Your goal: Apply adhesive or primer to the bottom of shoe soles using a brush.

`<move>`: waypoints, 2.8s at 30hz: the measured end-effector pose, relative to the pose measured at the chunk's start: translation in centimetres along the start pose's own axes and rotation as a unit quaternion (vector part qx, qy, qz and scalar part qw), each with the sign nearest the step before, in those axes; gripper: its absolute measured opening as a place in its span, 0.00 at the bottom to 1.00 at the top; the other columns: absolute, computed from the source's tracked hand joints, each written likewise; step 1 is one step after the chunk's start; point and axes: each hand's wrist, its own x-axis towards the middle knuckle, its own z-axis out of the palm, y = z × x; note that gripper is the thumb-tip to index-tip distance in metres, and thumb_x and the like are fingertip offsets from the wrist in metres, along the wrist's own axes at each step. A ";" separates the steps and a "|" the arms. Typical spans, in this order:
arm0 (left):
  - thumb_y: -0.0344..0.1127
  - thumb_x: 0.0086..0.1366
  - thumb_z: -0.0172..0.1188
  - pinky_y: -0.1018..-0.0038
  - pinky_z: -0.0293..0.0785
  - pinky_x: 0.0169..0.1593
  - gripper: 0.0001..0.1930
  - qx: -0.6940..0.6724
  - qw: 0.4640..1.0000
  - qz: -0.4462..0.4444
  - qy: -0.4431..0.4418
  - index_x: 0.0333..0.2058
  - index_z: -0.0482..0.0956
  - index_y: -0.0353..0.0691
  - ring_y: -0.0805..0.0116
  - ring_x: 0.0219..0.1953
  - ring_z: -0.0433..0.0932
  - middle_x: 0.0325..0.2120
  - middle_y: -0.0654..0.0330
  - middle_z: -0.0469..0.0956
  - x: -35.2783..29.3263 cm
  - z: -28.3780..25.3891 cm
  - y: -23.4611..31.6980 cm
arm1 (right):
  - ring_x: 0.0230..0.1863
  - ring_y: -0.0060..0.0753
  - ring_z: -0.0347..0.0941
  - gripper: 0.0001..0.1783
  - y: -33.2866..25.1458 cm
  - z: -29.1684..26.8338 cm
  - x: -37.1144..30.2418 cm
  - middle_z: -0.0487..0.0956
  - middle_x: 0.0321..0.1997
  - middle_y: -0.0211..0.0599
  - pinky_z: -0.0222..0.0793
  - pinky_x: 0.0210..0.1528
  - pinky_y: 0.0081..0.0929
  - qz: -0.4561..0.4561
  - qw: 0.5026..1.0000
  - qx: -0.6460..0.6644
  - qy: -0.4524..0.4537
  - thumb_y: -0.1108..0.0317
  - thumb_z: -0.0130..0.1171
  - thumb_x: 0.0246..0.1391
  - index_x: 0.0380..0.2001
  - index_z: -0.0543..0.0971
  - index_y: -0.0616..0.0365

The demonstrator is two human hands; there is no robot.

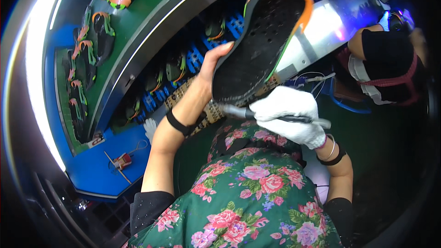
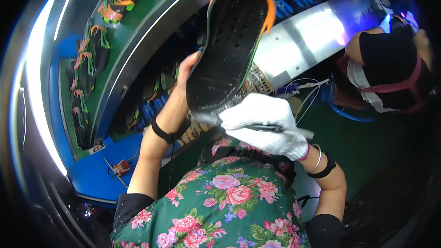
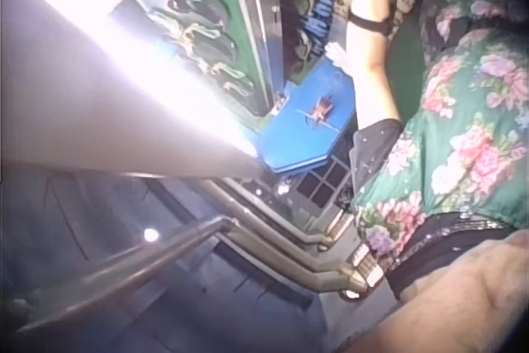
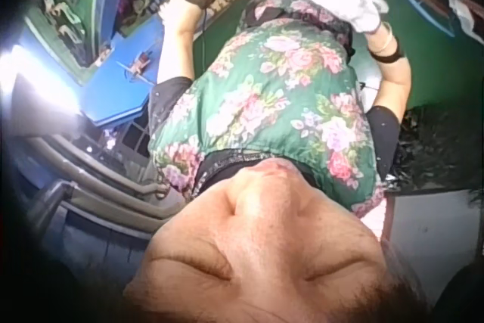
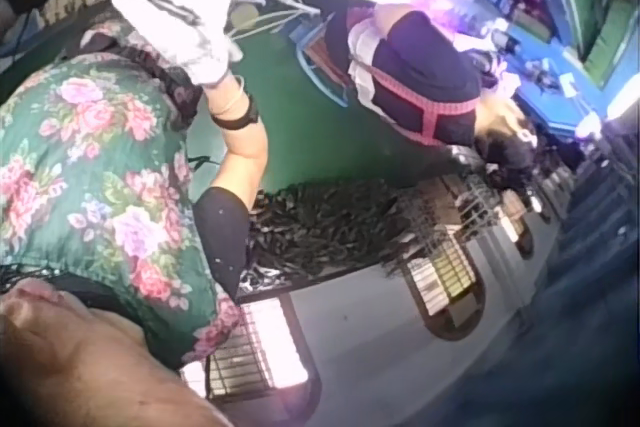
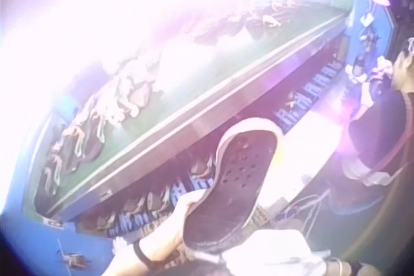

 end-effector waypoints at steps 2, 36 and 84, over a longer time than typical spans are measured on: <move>0.50 0.73 0.51 0.53 0.80 0.60 0.30 -0.009 1.000 -0.009 0.001 0.63 0.74 0.31 0.49 0.53 0.84 0.56 0.41 0.80 0.0 -0.3 -1.2 | 0.38 0.35 0.85 0.07 0.1 -1.0 0.2 0.88 0.38 0.43 0.80 0.43 0.30 0.062 0.994 0.066 0.056 0.80 0.73 0.46 0.32 0.88 0.61; 0.62 0.76 0.46 0.49 0.51 0.78 0.50 -0.275 0.927 0.255 -0.015 0.75 0.33 0.29 0.36 0.77 0.47 0.76 0.32 0.39 3.1 7.7 13.0 | 0.40 0.21 0.81 0.12 3.5 -1.5 -4.0 0.89 0.41 0.35 0.78 0.45 0.23 0.188 0.944 0.139 0.232 0.76 0.66 0.57 0.45 0.88 0.64; 0.34 0.58 0.72 0.53 0.77 0.54 0.16 0.911 0.139 0.304 0.241 0.45 0.81 0.42 0.47 0.56 0.76 0.45 0.52 0.82 30.9 16.5 24.6 | 0.40 0.21 0.80 0.09 4.1 -9.4 -4.3 0.88 0.40 0.35 0.75 0.45 0.21 0.199 0.900 0.173 0.348 0.78 0.67 0.56 0.41 0.88 0.65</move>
